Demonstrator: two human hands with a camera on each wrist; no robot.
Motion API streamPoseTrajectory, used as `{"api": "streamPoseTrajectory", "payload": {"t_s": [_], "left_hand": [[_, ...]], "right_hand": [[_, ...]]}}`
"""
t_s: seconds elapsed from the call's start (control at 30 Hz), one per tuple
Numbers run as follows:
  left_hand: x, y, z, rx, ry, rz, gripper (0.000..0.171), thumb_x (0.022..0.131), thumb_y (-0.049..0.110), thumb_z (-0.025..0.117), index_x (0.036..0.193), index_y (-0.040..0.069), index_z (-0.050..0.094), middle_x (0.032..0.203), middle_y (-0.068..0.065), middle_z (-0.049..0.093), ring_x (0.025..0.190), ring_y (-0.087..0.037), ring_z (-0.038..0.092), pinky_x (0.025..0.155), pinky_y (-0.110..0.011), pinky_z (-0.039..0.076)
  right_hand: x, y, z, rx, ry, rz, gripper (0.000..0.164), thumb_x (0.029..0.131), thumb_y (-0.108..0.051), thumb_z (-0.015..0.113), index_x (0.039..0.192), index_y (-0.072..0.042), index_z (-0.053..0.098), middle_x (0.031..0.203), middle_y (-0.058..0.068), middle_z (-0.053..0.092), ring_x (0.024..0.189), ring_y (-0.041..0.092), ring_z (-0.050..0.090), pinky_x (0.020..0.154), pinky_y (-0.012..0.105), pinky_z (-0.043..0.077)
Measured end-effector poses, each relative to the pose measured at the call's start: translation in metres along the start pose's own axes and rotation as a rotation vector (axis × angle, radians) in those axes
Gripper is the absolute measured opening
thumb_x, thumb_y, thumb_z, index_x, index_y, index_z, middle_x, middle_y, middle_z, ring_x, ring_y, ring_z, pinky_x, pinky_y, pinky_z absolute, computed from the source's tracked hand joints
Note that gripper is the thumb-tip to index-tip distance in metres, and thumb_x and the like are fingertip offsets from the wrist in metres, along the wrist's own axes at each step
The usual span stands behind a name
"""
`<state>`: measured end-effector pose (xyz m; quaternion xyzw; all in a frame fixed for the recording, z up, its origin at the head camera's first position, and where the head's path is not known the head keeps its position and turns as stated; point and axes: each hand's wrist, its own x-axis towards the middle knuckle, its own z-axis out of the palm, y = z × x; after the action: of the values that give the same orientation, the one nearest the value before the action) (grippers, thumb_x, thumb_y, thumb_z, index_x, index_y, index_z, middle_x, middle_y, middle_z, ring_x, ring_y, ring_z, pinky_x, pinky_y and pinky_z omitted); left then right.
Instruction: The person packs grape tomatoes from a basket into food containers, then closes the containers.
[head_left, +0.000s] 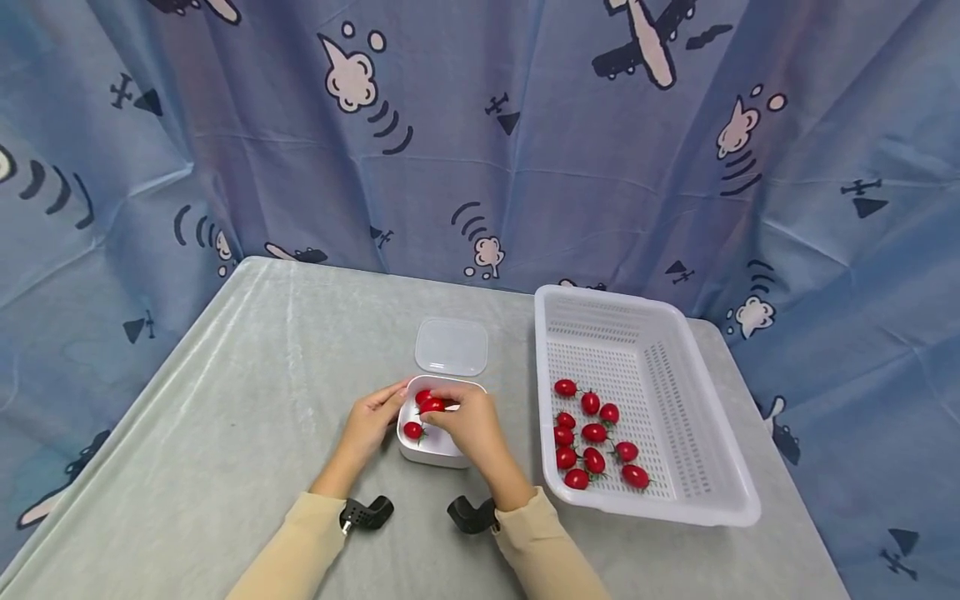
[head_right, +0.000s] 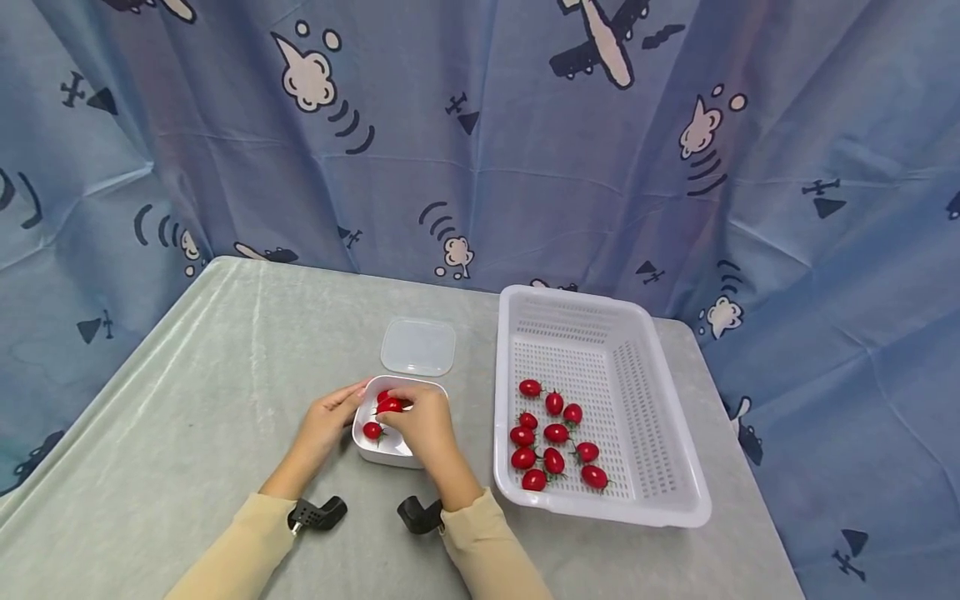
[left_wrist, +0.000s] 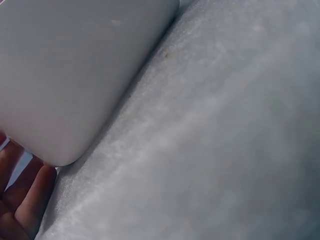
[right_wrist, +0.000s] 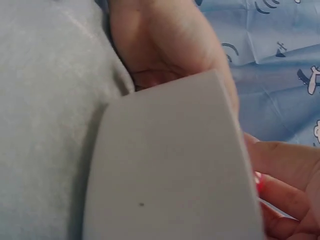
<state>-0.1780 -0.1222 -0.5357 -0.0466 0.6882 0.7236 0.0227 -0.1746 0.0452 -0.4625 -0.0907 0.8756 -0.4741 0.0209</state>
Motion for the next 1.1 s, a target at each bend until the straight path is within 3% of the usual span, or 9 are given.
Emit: {"api": "streamPoseTrajectory", "payload": {"t_s": [0.4,0.67,0.9,1.1], "left_hand": [[0.001,0.0,0.0,-0.02,-0.01,-0.005,0.036,0.1,0.016,0.059,0.132,-0.001,0.062,0.136,-0.018,0.062,0.104,0.004,0.063,0.088,-0.015,0.054],[0.0,0.0,0.0,-0.02,-0.01,0.0,0.036,0.1,0.015,0.059,0.131,-0.002,0.062,0.135,-0.019,0.062,0.103,0.005,0.063,0.088,-0.015,0.054],[0.0,0.001,0.0,-0.017,-0.013,-0.004,0.037,0.1,0.018,0.06,0.132,0.0,0.062,0.136,-0.018,0.061,0.106,0.004,0.063,0.089,-0.015,0.053],[0.0,0.0,0.0,-0.007,-0.007,-0.002,0.036,0.1,0.016,0.059,0.132,-0.002,0.062,0.135,-0.019,0.061,0.101,0.006,0.063,0.088,-0.014,0.053]], "right_hand": [[0.004,0.006,0.012,-0.065,-0.048,0.013,0.027,0.073,-0.003,0.083,0.098,0.004,0.077,0.092,0.015,0.077,0.084,0.025,0.07,0.069,0.024,0.056],[0.009,0.007,0.014,-0.143,-0.079,0.047,0.03,0.073,-0.006,0.084,0.1,0.004,0.076,0.099,0.015,0.076,0.086,0.022,0.068,0.075,0.029,0.057],[0.009,0.006,0.015,-0.175,-0.071,0.048,0.03,0.075,-0.009,0.085,0.101,0.003,0.076,0.101,0.015,0.076,0.092,0.025,0.069,0.082,0.038,0.059],[0.008,0.003,0.012,-0.196,-0.021,0.001,0.024,0.074,-0.008,0.085,0.095,0.002,0.077,0.09,0.013,0.077,0.083,0.024,0.069,0.072,0.031,0.058]]}}
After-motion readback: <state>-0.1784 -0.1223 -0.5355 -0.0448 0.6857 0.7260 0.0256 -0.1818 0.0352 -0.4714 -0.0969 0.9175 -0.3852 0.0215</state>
